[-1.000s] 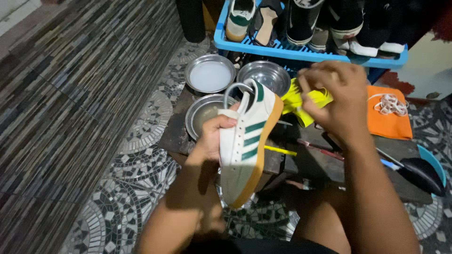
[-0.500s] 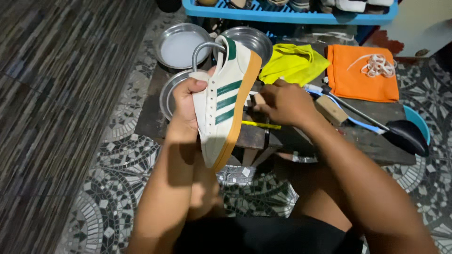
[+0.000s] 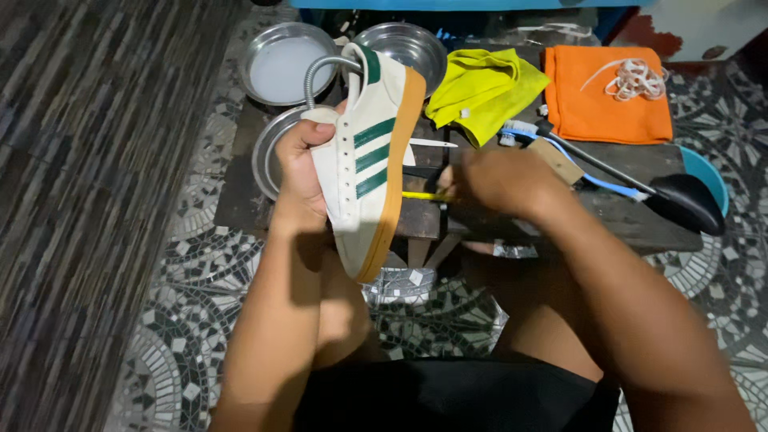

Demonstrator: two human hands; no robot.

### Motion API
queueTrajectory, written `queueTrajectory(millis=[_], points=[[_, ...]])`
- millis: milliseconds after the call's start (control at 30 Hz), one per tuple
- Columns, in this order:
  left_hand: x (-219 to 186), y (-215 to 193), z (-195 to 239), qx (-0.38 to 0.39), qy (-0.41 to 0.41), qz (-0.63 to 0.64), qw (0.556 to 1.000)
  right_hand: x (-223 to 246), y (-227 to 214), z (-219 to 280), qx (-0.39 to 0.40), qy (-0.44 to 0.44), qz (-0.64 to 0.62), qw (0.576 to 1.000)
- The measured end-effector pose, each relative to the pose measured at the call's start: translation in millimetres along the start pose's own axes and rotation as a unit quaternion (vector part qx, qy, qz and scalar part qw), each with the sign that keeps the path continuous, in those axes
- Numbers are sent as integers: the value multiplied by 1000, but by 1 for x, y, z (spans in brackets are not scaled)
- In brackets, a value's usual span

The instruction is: The person scrubs a white sneaker with green stripes using a small brush, then wipes the shoe with an orange cloth. They continue to scrub the shoe with the brush after wiping.

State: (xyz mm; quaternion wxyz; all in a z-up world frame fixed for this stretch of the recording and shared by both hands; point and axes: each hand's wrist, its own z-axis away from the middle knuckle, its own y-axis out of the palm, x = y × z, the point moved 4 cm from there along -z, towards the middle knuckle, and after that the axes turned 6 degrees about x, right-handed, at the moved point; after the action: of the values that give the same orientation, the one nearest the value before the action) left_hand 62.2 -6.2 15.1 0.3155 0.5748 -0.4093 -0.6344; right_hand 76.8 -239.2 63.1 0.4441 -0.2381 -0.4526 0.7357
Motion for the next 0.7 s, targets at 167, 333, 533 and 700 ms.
queueTrajectory(millis=[167, 333, 533, 700], points=[[9, -2, -8, 8, -15, -7, 1000, -61, 27, -9, 1, 52, 78, 996], [21, 3, -12, 32, -19, -7, 999, -82, 21, 4, -24, 69, 71, 995], [20, 1, -19, 34, -11, -20, 999, -97, 4, -9, -138, 79, 3, 987], [17, -3, -13, 21, -16, -22, 999, -90, 10, -54, -141, -4, 18, 990]])
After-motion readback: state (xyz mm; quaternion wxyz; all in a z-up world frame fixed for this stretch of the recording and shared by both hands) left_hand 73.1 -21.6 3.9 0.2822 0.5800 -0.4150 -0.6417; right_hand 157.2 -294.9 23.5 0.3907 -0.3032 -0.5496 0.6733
